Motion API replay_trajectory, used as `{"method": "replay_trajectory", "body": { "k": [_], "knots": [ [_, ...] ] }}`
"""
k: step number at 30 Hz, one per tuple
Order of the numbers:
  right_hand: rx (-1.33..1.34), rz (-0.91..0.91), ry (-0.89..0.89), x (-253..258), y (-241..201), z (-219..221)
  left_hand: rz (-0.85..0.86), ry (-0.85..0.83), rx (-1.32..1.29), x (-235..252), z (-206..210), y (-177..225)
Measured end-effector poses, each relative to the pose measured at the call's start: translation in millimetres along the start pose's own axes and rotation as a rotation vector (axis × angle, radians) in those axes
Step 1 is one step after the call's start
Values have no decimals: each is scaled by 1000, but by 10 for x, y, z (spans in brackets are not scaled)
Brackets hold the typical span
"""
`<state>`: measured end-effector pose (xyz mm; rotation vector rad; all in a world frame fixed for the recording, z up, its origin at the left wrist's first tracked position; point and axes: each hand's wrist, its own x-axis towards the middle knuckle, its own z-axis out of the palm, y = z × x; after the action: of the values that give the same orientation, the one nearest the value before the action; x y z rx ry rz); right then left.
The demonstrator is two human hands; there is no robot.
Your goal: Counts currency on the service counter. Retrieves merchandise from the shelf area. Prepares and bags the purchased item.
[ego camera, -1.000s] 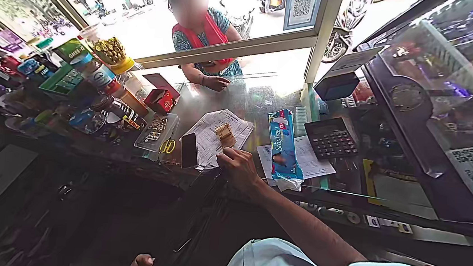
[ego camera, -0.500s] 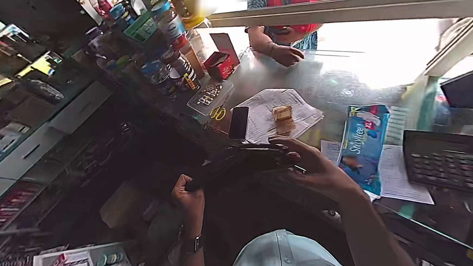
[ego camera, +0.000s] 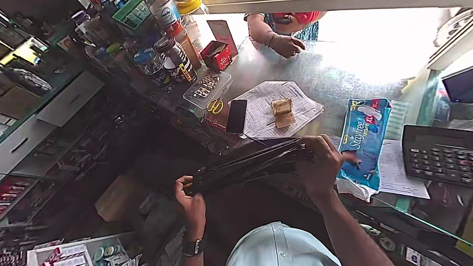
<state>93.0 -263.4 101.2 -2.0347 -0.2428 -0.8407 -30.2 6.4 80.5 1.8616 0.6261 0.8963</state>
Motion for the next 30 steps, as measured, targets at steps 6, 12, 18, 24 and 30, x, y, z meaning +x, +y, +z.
{"method": "replay_trajectory", "body": {
  "k": [6,12,18,24,30],
  "knots": [
    [99,-95,-507,-194,-157,11,40,-62,-539,-65,39,140],
    [694,-118,-507,-95,-203,133,617,-258,-354,13,-57,256],
    [853,24,-1065,146,-305,481,802,-442,-304,-82,-111,331],
    [525,121,-629,260,-405,563,786,-175,-67,-132,-408,168],
    [405,188,-685,418,-375,794,608,-145,-124,-138,-548,167]
  ]
}}
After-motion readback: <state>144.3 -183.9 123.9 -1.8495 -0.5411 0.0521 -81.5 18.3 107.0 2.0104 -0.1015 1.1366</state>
